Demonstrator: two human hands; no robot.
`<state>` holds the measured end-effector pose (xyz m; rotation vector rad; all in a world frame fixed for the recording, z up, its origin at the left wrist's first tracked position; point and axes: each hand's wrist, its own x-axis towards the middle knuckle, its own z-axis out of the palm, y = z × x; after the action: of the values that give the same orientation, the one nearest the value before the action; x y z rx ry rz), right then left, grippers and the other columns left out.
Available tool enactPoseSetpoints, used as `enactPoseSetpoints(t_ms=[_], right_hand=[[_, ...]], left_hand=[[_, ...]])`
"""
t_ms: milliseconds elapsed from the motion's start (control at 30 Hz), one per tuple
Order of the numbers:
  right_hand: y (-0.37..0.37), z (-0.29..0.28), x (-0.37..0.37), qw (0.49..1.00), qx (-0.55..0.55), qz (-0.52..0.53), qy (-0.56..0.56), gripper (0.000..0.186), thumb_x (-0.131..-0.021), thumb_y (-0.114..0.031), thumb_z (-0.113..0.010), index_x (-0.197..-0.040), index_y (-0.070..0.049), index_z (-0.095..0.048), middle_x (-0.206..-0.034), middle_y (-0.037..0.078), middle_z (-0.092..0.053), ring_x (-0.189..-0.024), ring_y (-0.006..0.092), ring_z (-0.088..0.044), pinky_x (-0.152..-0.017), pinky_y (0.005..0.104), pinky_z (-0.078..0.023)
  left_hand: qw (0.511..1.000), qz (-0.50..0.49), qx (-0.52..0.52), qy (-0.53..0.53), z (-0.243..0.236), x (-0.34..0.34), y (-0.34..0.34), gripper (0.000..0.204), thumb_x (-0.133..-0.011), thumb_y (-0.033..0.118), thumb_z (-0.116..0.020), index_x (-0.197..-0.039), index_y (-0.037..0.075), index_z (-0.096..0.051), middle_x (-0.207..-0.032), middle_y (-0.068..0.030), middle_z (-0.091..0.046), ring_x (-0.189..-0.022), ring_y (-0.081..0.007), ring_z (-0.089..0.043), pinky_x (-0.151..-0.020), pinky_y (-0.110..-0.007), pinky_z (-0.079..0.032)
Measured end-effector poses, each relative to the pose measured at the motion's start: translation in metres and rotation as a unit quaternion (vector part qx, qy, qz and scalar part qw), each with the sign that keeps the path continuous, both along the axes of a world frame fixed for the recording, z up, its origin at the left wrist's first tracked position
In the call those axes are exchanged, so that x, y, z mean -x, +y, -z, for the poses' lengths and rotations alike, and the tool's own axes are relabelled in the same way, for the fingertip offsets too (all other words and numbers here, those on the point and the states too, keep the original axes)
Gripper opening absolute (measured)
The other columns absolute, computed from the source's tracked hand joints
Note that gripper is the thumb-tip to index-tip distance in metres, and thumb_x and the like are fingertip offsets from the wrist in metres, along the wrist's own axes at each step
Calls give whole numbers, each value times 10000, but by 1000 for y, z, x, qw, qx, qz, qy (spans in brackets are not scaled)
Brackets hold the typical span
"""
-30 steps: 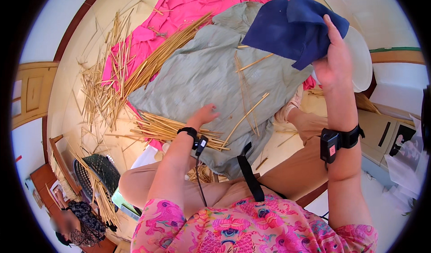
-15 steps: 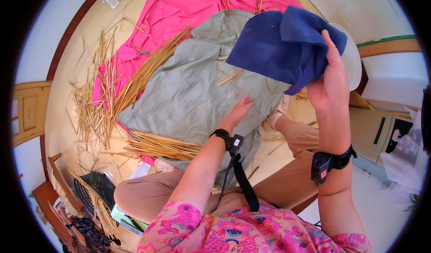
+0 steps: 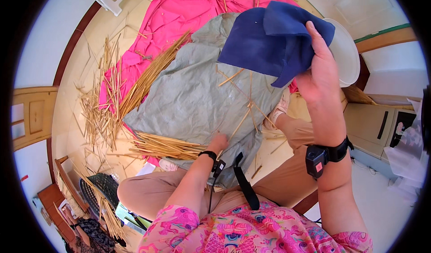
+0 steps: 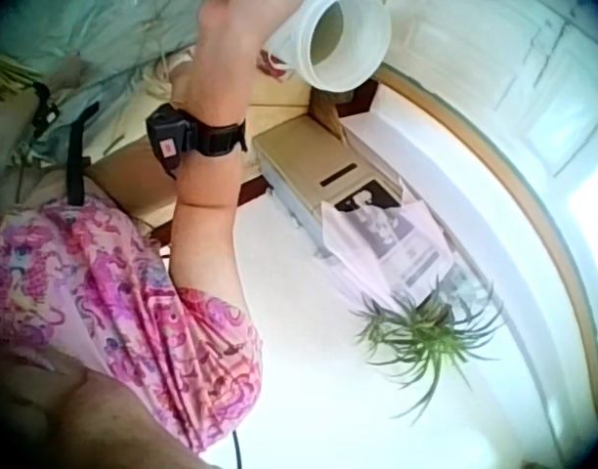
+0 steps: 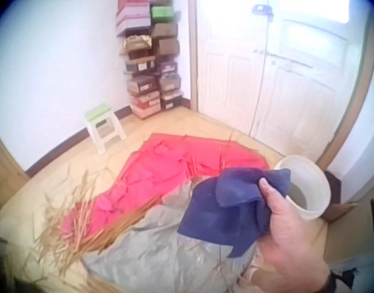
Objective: The person wipes individual bamboo sticks with a blue cloth, then gathers them into a bundle. The person then lifts a woven bamboo mat and places it on the floor.
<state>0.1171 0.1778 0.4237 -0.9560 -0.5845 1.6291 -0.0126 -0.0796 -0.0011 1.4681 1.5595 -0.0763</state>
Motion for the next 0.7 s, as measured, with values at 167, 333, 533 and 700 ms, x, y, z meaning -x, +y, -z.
enactPoseSetpoints(t_ms=[167, 333, 533, 700], right_hand=[[0, -2, 3, 1000, -1, 4, -4, 300, -875, -263, -570, -1112, -80, -549, -1069, 12, -604, -973, 141, -564, -866, 331, -432], [3, 1, 3, 1000, -9, -13, 6, 292, -871, -265, -577, -1100, -87, -555, -1060, 5, -607, -971, 138, -565, -854, 324, -433], [3, -5, -2, 1000, -17, -7, 14, 266, -870, -251, -579, -1080, -88, -562, -1028, 6, -615, -943, 132, -574, -835, 313, -441], [4, -6, -6, 999, -26, -12, 21, 249, -871, -242, -577, -1066, -86, -566, -1014, 3, -617, -931, 125, -577, -829, 307, -444]], left_hand=[[994, -17, -49, -96, -7, -20, -12, 204, -767, 246, -550, -791, 47, -587, -776, -172, -618, -749, -366, -576, -667, -429, -452], [987, 17, -122, -101, -21, -13, 28, 199, -787, 231, -539, -818, 38, -576, -747, -143, -625, -684, -291, -605, -622, -385, -469], [942, -82, 222, -240, -73, 24, 72, 130, -770, 162, -549, -739, 37, -567, -698, -84, -637, -623, -176, -622, -561, -296, -472], [929, -141, 214, -266, -97, 53, 90, 121, -791, 148, -535, -778, 30, -557, -702, -70, -623, -611, -145, -608, -553, -260, -471]])
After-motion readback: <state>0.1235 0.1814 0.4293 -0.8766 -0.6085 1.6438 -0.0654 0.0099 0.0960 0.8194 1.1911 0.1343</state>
